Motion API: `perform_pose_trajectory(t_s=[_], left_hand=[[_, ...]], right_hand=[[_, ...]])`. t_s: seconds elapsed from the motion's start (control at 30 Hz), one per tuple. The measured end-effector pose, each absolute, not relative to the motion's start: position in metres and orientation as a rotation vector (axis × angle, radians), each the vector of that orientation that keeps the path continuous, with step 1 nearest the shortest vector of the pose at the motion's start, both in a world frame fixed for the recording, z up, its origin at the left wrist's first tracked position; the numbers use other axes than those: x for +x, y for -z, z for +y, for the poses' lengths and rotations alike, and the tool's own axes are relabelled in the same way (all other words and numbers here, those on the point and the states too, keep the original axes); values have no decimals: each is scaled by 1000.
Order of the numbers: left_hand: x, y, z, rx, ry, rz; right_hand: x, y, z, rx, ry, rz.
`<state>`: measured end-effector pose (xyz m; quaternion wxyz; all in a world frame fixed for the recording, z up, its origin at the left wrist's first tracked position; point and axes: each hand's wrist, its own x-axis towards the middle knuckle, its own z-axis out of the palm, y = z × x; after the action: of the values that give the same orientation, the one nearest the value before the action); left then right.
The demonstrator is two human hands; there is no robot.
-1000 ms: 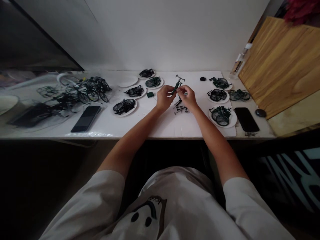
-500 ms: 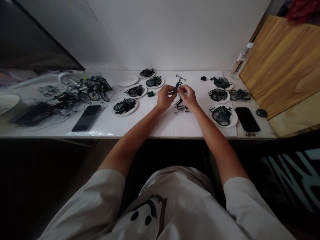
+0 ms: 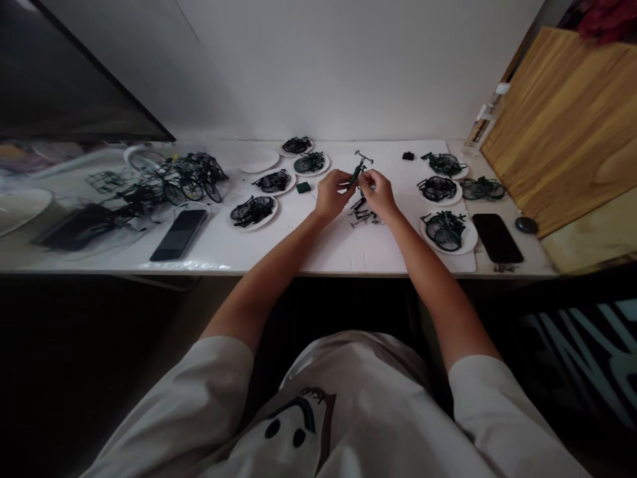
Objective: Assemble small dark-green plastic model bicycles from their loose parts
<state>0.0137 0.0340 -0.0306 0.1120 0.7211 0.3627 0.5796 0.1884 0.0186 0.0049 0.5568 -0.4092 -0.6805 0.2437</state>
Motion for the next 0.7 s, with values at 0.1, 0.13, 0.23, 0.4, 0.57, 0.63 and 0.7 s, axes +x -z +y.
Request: perform_pose_trajectory(t_s=[0.1,0.13,0.23,0.4,0.57,0.63,0.7], left_hand=[[14,31,34,2118,-1685,1086],[14,30,33,2110,-1683,1092],[15,26,30,2076,-1683,1090],[16,20,25,2045,-1659,1106],[16,19,23,2030,-1649,1122],[16,19,23,2038,-1649,1123],[15,21,24,2050,-1653,1124]], right_hand=[[188,-6,17,-962,-579,-1608],[188,-6,17,-959,-582,-1608],[188,-6,16,-955,-587,-1605],[188,-6,17,-965,-584,-1605],[189,-7,15,-962,-585,-1622],[188,-7,15,-963,-579,-1618],[188,-7,16,-959,-573,-1611]])
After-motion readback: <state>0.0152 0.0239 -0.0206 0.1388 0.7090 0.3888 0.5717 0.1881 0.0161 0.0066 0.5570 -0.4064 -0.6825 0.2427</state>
